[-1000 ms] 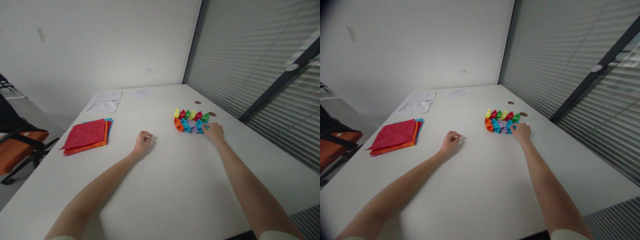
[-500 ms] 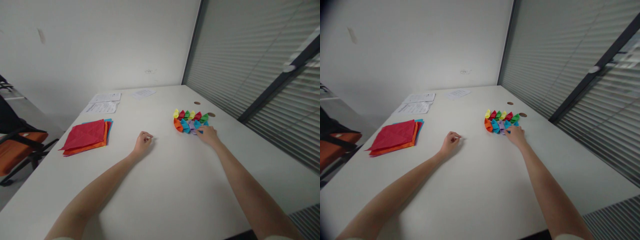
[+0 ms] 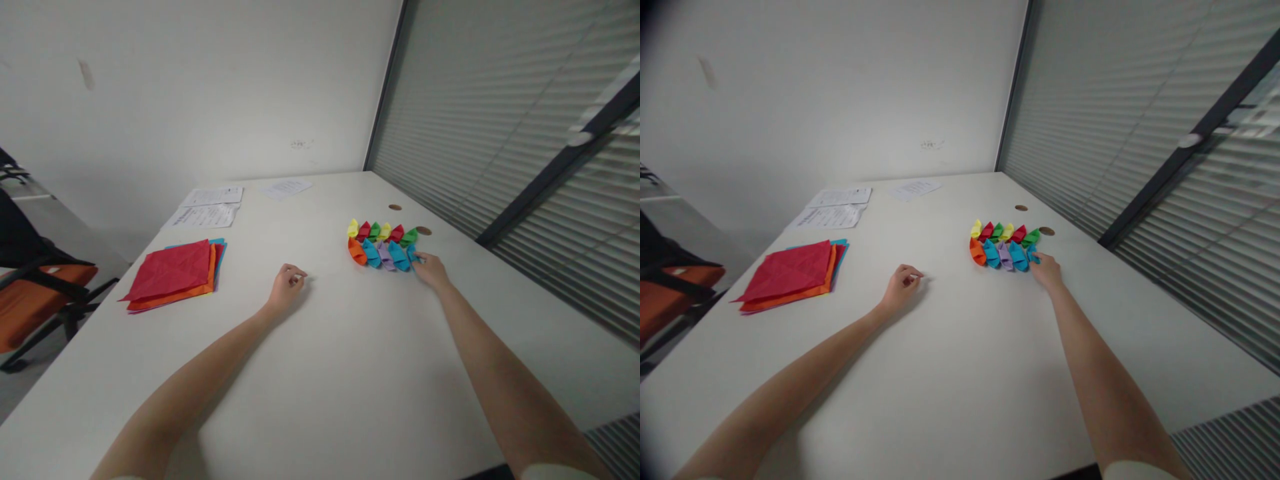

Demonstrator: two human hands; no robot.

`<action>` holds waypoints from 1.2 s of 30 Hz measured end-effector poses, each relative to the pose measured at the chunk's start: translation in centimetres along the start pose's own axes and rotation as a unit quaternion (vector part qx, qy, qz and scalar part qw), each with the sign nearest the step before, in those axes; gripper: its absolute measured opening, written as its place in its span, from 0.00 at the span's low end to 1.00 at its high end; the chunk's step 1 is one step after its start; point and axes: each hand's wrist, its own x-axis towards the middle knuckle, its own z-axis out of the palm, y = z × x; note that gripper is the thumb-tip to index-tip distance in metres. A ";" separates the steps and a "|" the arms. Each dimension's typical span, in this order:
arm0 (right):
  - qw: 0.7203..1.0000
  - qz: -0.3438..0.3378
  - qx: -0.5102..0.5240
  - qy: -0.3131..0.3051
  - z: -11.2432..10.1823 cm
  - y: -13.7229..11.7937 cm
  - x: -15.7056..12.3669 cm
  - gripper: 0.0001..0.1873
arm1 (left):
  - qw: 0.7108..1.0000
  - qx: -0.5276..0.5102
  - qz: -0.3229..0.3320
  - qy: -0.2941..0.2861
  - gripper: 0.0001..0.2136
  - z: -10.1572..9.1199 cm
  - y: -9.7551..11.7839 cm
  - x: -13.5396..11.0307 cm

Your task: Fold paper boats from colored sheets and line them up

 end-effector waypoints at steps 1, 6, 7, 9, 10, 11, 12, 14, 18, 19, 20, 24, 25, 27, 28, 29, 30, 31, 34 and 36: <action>1.000 -0.004 0.001 -0.001 0.0 0.0 0.0 0.23 | 1.000 0.001 0.000 0.000 0.05 0.0 0.0 0.0; 1.000 -0.021 0.015 0.003 0.1 -0.2 -0.3 0.21 | 1.000 0.009 -0.005 -0.003 0.05 0.1 0.1 0.1; 0.999 -0.024 0.021 0.005 0.1 -0.2 -0.3 0.21 | 1.000 0.009 -0.004 -0.004 0.06 0.1 0.1 0.1; 0.999 -0.029 0.029 0.009 0.2 -0.1 -0.3 0.21 | 1.000 0.009 -0.001 -0.005 0.06 0.1 0.1 0.1; 0.999 -0.029 0.031 0.011 0.2 -0.1 -0.2 0.21 | 1.000 0.008 0.000 -0.006 0.06 0.1 0.2 0.0; 0.999 -0.028 0.033 0.013 0.3 -0.1 -0.2 0.22 | 1.000 0.007 0.000 -0.005 0.06 0.1 0.2 0.0; 0.999 -0.026 0.035 0.018 0.3 0.0 -0.1 0.22 | 1.000 0.006 0.000 -0.005 0.06 0.1 0.1 0.0; 0.998 -0.010 0.040 0.037 0.4 0.1 0.1 0.22 | 1.000 0.005 0.000 -0.002 0.06 0.1 0.1 -0.1; 0.997 0.042 0.038 0.049 0.5 0.6 0.5 0.25 | 1.000 0.004 0.003 0.000 0.05 0.1 0.0 -0.1; 0.997 0.051 0.033 0.041 0.6 0.7 0.6 0.26 | 1.000 0.003 0.003 0.000 0.05 0.1 -0.1 -0.1; 0.997 0.056 0.029 0.034 0.6 0.9 0.7 0.27 | 1.000 0.003 0.002 0.001 0.05 0.1 -0.1 0.0; 0.998 0.044 0.028 0.039 0.9 1.4 0.8 0.25 | 1.000 0.003 0.001 0.002 0.04 0.2 -0.1 0.0; 0.998 0.038 0.030 0.045 0.9 1.5 0.8 0.25 | 1.000 0.004 0.002 0.002 0.04 0.2 -0.1 0.0; 0.998 0.030 0.029 0.057 1.0 1.5 0.8 0.25 | 1.000 0.003 0.004 0.001 0.04 0.2 -0.1 0.0; 0.997 0.026 0.026 0.061 1.0 1.5 0.8 0.25 | 1.000 0.002 0.005 0.002 0.04 0.2 -0.1 0.0; 0.998 0.021 0.021 0.064 1.0 1.4 0.8 0.26 | 1.000 0.002 0.006 0.003 0.04 0.2 -0.1 0.0; 0.998 0.016 0.016 0.065 1.0 1.4 0.8 0.27 | 1.000 0.002 0.006 0.004 0.04 0.2 -0.1 0.0; 0.998 0.011 0.011 0.065 1.0 1.3 0.7 0.27 | 1.000 0.002 0.006 0.004 0.04 0.2 -0.1 0.0; 0.998 0.002 0.002 0.064 1.0 1.1 0.5 0.29 | 1.000 0.005 0.007 0.002 0.05 0.3 -0.1 -0.1; 0.998 0.009 -0.003 0.068 1.0 1.1 0.3 0.29 | 1.000 0.009 0.009 0.001 0.05 0.3 -0.2 -0.1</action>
